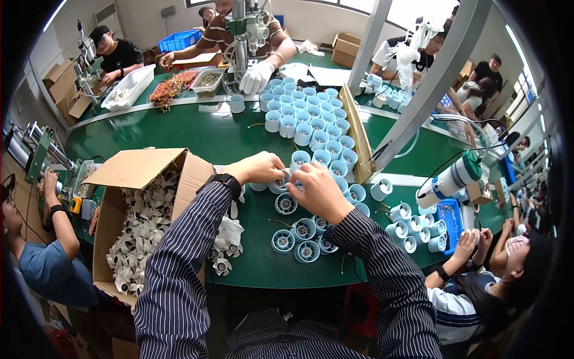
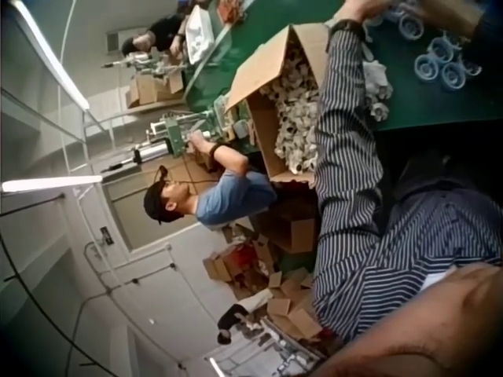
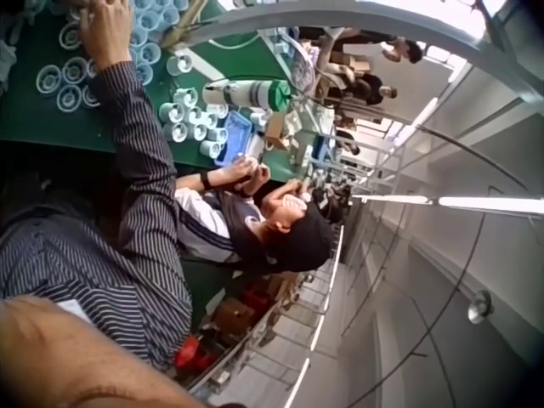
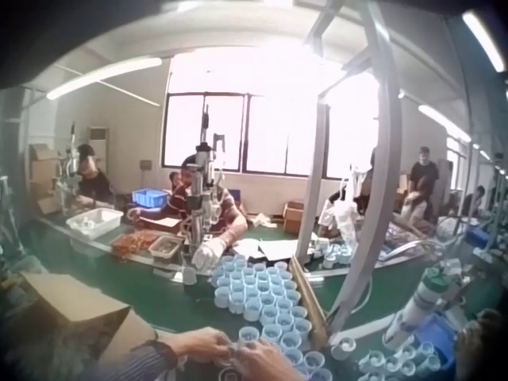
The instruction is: The person picks up a fan housing from a box on the floor and places it on the table, then retrieves a fan blade from a cardboard box and inserts it into the housing. Finally, they use a handheld dispenser to apply a substance to the center of the fan.
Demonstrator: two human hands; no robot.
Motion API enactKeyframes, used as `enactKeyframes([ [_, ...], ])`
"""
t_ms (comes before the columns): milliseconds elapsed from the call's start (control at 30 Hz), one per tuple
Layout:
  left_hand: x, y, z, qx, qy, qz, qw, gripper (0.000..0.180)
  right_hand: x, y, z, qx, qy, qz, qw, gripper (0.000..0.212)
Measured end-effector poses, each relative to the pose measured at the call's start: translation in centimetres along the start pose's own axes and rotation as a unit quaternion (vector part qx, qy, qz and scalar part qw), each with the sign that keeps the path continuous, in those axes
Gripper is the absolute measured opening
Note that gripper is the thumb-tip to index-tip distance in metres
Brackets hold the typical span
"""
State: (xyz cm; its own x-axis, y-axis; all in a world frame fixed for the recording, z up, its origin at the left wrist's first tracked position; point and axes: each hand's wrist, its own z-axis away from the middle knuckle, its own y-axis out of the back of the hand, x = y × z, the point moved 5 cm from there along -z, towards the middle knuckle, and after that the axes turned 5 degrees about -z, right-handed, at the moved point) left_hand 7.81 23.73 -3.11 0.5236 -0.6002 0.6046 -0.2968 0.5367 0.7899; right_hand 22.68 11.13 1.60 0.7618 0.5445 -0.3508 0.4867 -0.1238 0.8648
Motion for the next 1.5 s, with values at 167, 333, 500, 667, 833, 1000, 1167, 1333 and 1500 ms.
enactKeyframes([
  [167,2.4,-0.4,-0.8,-0.006,-0.007,0.018,1.0,0.039,7.3,0.9,-1.6,0.087,-0.094,0.031,0.991,0.031],
  [333,-2.2,0.1,2.2,0.038,0.093,0.057,0.993,0.032,8.4,-3.4,-4.2,-0.067,-0.178,0.085,0.978,0.057],
  [500,-1.2,-0.6,1.3,0.029,0.132,0.069,0.988,0.033,8.1,-1.1,-2.2,-0.123,-0.232,0.078,0.962,0.06],
  [667,-1.4,-2.4,-0.2,0.056,0.072,0.142,0.986,0.035,7.9,-0.2,-1.3,-0.134,-0.252,0.048,0.957,0.062],
  [833,0.8,-2.9,-0.6,-0.002,0.067,0.21,0.975,0.039,7.3,0.5,-0.2,-0.178,-0.24,0.042,0.953,0.065],
  [1000,0.6,-3.3,-0.8,-0.009,0.005,0.224,0.975,0.04,6.3,0.6,0.3,-0.2,-0.216,0.046,0.954,0.069],
  [1167,1.2,-3.5,-0.9,-0.015,0.018,0.249,0.968,0.036,7.1,0.4,1.3,-0.192,-0.195,0.037,0.961,0.068],
  [1333,-1.1,-2.7,-0.5,0.016,0.032,0.245,0.969,0.031,8.0,0.7,1.2,-0.075,-0.161,0.023,0.984,0.058],
  [1500,1.3,-0.8,-1.3,0.036,0.011,0.197,0.98,0.031,9.1,6.6,3.1,-0.005,-0.134,-0.112,0.985,0.034],
])
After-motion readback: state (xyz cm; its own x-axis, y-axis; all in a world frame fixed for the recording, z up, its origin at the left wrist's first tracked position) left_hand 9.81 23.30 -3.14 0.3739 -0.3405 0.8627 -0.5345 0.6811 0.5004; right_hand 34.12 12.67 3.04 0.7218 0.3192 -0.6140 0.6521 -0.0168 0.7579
